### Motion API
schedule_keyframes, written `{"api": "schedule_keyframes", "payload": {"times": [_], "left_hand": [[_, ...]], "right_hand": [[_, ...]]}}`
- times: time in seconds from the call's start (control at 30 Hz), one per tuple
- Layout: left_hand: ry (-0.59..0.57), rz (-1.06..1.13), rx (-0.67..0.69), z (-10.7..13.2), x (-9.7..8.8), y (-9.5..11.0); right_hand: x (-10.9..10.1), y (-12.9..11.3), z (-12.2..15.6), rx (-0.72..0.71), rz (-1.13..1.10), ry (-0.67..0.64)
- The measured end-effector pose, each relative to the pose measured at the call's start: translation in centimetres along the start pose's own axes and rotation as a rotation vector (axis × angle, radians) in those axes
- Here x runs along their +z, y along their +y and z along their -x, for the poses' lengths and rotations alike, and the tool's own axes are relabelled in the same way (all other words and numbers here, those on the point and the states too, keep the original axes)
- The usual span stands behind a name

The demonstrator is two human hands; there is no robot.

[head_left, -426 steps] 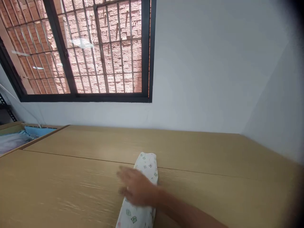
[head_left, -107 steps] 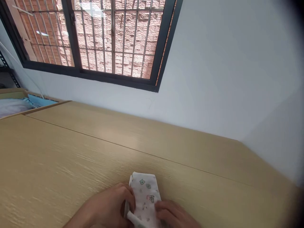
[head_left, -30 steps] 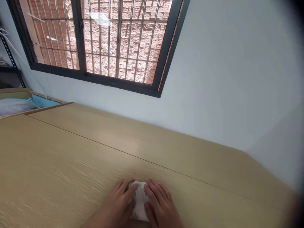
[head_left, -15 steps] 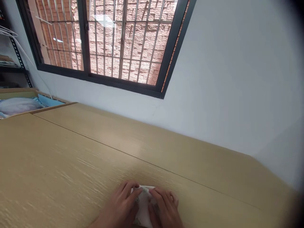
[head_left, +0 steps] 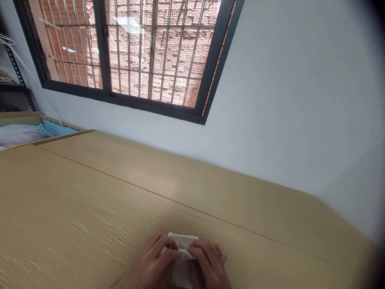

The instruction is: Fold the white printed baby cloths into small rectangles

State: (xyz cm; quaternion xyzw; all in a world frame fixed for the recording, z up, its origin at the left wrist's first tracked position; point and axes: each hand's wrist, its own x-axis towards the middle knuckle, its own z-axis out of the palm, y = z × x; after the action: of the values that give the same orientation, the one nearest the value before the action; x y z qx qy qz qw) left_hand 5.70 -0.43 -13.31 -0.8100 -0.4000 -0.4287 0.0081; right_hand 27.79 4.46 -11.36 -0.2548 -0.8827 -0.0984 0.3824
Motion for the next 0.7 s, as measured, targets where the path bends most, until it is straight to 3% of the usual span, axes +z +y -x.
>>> {"api": "schedule_keyframes", "payload": {"times": [0.27,0.4,0.5,0.7], "left_hand": [[0.11,-0.064,-0.171,0.15,0.47,0.0],[-0.008,0.085,-0.262,0.35,0.43,0.1],[-0.054,0.125,-0.247,0.33,0.18,0.31],[0.059,0.008,-0.192,0.01,-0.09,0.51]], "right_hand": [[-0.03,0.08,-0.28,-0.065,-0.056,0.006],[0.08,0.17,-0.18,-0.065,-0.064,0.0],[0.14,0.15,-0.18,-0.065,-0.079,-0.009],[0.17,0.15,-0.1,-0.062,-0.088,-0.035]]}}
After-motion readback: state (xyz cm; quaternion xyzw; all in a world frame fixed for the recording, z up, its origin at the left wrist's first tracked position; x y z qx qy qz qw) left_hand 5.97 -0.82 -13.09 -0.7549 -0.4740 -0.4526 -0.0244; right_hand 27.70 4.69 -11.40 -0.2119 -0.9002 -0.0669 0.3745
